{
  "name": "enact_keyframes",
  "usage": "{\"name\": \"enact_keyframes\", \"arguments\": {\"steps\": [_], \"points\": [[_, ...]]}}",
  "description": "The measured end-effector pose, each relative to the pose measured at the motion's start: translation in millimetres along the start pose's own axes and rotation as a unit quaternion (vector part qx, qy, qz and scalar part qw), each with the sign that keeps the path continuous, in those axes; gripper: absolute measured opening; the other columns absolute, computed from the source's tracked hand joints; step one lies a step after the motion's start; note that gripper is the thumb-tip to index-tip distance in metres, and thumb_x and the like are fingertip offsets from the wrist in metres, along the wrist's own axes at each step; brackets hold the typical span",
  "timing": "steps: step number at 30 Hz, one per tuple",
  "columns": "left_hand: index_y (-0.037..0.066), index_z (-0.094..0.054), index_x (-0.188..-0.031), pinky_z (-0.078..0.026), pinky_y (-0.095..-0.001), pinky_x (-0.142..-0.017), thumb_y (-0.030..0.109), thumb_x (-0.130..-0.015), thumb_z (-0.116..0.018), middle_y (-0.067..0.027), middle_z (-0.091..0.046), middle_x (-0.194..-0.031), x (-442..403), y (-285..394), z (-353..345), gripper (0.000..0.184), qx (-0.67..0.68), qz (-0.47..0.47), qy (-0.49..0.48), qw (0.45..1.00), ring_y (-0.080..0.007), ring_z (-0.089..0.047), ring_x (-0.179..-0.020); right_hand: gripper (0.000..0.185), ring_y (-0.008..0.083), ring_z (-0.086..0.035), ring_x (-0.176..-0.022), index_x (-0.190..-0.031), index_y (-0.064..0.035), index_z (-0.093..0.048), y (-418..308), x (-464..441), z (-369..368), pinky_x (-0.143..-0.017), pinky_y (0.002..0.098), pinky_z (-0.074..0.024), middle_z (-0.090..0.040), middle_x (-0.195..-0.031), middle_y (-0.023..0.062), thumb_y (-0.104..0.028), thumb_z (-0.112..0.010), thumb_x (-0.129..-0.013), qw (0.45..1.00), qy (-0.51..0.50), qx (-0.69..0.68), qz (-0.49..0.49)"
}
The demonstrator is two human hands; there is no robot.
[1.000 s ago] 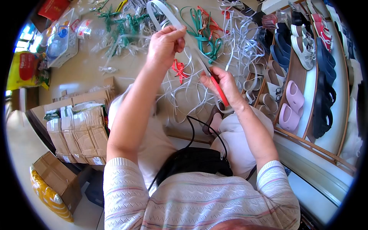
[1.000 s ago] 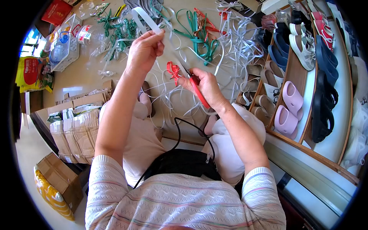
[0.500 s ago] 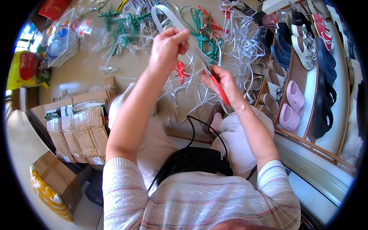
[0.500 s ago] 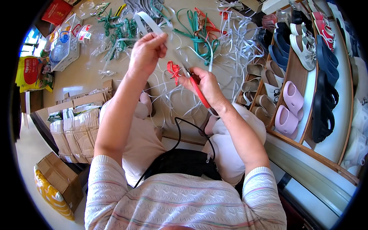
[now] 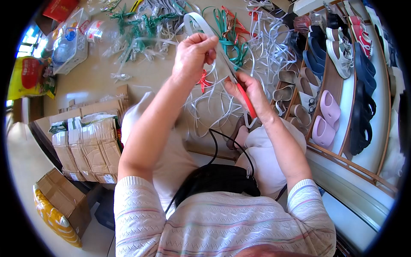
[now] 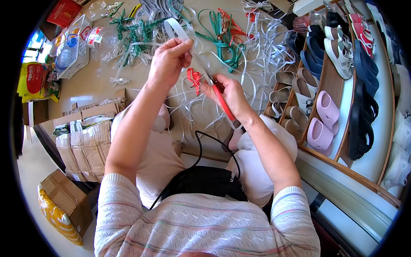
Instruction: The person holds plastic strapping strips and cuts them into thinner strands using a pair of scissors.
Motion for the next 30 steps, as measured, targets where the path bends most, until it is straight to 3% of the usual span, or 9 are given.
{"name": "enact_keyframes", "arguments": {"steps": [4,7,13,16,19,30], "points": [[0.004,-0.056,-0.080,-0.036,-0.0213,-0.046,0.011,-0.080,-0.062,-0.0005,-0.052,-0.065,1.5,2.5,2.0,0.009,-0.016,0.017,0.011,1.000,-0.0096,-0.050,-0.052,0.025,0.0042,-0.037,-0.056,-0.074,-0.0010,-0.057,-3.9,-0.6,3.2,-0.049,0.0211,-0.0321,-0.045,-0.057,-0.0025,-0.023,-0.067,-0.079,0.998,0.002,0.070,0.009],[0.001,-0.058,-0.086,-0.035,-0.0210,-0.047,0.013,-0.082,-0.060,0.0000,-0.052,-0.065,-6.2,11.6,8.5,0.013,-0.011,0.011,0.025,1.000,-0.0089,-0.048,-0.051,0.022,0.0026,-0.042,-0.065,-0.086,-0.0009,-0.058,-4.7,6.2,1.0,-0.058,0.0176,-0.0371,-0.051,-0.072,-0.0058,-0.021,-0.065,-0.081,0.993,-0.048,0.101,-0.041],[-0.001,-0.060,-0.092,-0.035,-0.0214,-0.048,0.016,-0.083,-0.060,-0.0003,-0.053,-0.067,-3.3,8.9,4.7,0.020,-0.024,0.008,0.009,1.000,-0.0089,-0.047,-0.053,0.022,0.0033,-0.044,-0.068,-0.090,-0.0005,-0.059,1.6,1.7,0.4,-0.061,0.0176,-0.0383,-0.053,-0.075,-0.0051,-0.019,-0.065,-0.081,0.999,-0.031,-0.008,0.008],[-0.001,-0.060,-0.092,-0.036,-0.0217,-0.049,0.016,-0.083,-0.060,-0.0004,-0.053,-0.067,0.8,3.8,2.7,0.020,-0.020,0.015,0.002,1.000,-0.0088,-0.047,-0.053,0.024,0.0036,-0.037,-0.058,-0.077,-0.0003,-0.058,-4.7,1.5,-1.4,-0.052,0.0204,-0.0338,-0.045,-0.059,-0.0030,-0.023,-0.068,-0.078,0.999,-0.009,-0.029,0.009],[-0.001,-0.060,-0.092,-0.036,-0.0218,-0.049,0.016,-0.083,-0.060,-0.0006,-0.053,-0.068,-1.5,7.4,4.9,0.020,-0.015,0.014,0.008,1.000,-0.0087,-0.047,-0.053,0.024,0.0031,-0.037,-0.058,-0.079,0.0003,-0.058,1.3,2.2,3.5,-0.051,0.0202,-0.0339,-0.045,-0.059,-0.0035,-0.022,-0.068,-0.078,0.999,-0.016,0.039,0.000],[-0.002,-0.061,-0.084,-0.036,-0.0220,-0.045,0.011,-0.080,-0.061,-0.0013,-0.051,-0.061,0.8,3.1,0.0,0.013,0.021,0.017,0.013,1.000,-0.0095,-0.048,-0.051,0.027,0.0034,-0.035,-0.056,-0.069,-0.0006,-0.053,-2.3,0.3,4.4,-0.048,0.0215,-0.0322,-0.042,-0.057,-0.0040,-0.021,-0.068,-0.078,0.999,-0.009,0.044,0.017]]}}
Point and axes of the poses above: each hand's wrist, its own x-axis away from the middle knuckle, its own z-axis out of the back of the hand, y = z × x, the point moved 7 cm from there along -x, towards the middle knuckle
